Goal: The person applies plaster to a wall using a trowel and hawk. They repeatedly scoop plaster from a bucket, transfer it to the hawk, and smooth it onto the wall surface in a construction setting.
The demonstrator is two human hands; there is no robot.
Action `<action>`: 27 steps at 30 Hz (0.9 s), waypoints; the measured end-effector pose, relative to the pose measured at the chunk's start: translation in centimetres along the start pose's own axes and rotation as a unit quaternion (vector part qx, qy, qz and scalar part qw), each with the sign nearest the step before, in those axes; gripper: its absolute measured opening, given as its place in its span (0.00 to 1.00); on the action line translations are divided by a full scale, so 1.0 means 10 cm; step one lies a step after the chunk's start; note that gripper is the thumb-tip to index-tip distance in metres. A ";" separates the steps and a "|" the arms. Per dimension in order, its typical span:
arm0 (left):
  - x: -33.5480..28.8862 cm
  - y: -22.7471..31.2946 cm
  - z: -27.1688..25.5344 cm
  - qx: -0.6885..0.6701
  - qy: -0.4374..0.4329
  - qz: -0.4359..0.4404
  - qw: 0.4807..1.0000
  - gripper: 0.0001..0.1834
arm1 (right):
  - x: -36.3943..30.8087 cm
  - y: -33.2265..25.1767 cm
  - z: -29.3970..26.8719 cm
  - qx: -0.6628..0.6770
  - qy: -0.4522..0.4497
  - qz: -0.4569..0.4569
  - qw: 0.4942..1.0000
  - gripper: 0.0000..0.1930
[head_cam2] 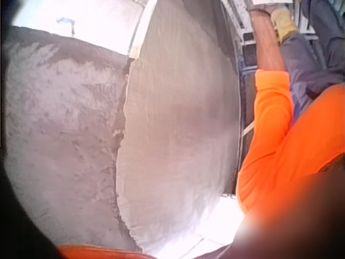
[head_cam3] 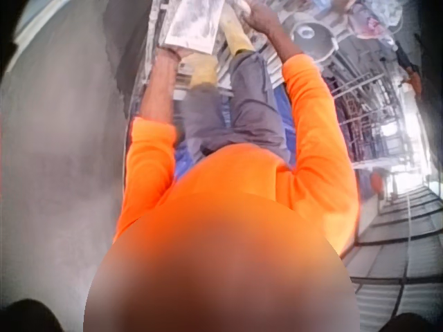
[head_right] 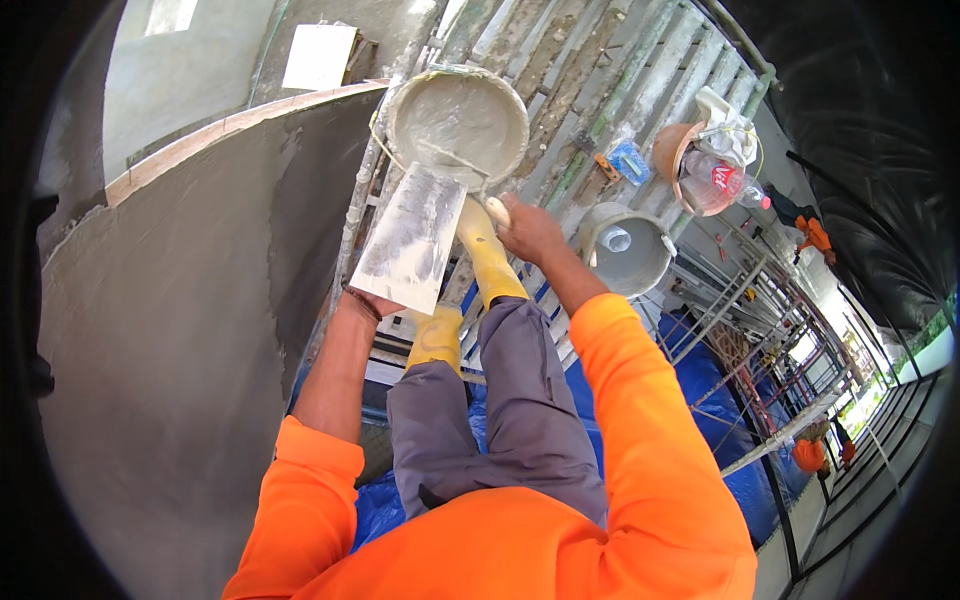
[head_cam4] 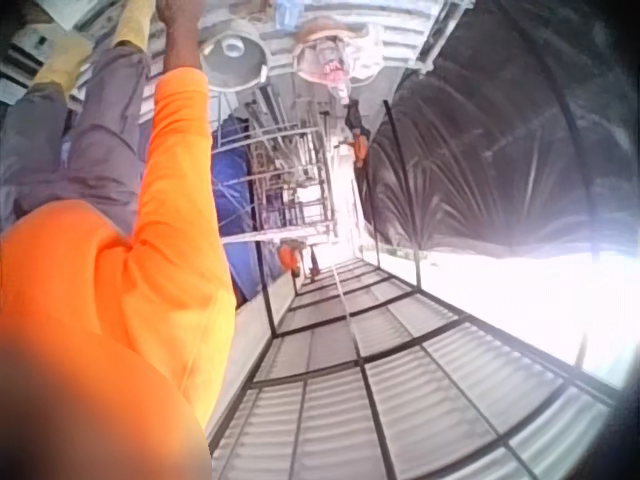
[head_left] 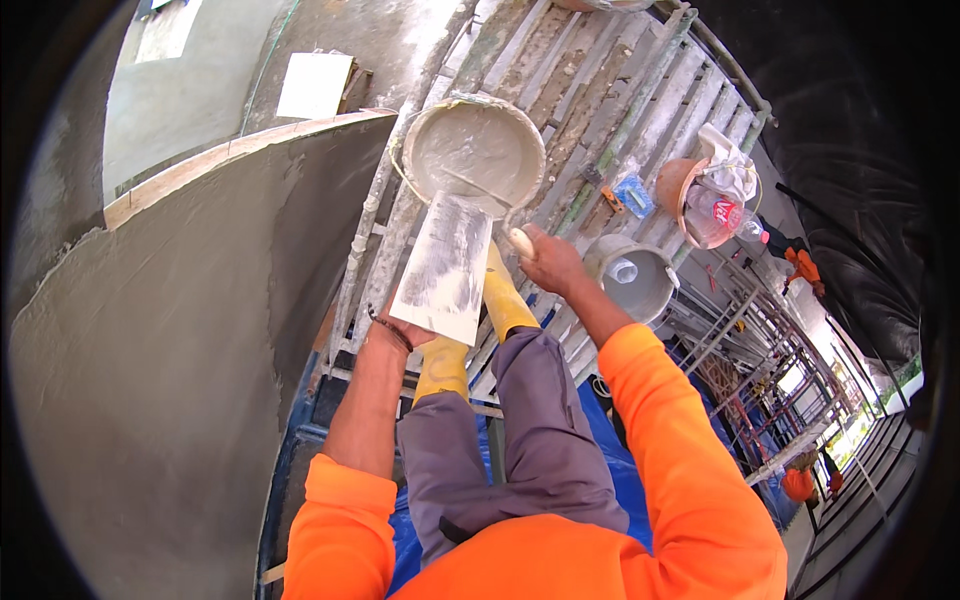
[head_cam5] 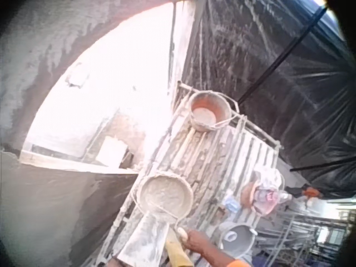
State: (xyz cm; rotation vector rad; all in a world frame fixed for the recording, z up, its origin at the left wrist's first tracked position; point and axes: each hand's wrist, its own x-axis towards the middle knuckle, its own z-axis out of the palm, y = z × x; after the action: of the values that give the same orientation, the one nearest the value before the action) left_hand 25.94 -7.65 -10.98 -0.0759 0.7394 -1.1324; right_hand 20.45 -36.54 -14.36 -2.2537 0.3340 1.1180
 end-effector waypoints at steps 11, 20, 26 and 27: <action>-0.27 -0.05 0.64 0.031 0.028 0.084 0.996 0.24 | -1.30 -0.48 -0.89 0.666 -0.325 0.041 0.670 0.27; -0.54 -0.18 0.99 0.052 -0.016 0.152 0.987 0.25 | -1.90 -0.06 -0.80 0.642 -0.363 0.115 0.665 0.30; -0.35 -0.17 0.73 0.073 0.061 0.163 0.982 0.25 | -2.44 -0.16 -0.61 0.324 -0.061 0.061 0.942 0.24; -0.31 -0.19 0.66 0.077 0.095 0.156 0.980 0.24 | -2.50 -0.24 -0.55 0.195 0.046 -0.014 0.980 0.21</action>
State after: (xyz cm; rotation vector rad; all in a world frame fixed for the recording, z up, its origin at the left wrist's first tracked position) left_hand 27.55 -7.95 -3.61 0.2754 0.7990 -0.8998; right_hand 9.71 -38.93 8.85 -1.9567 0.5095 0.8481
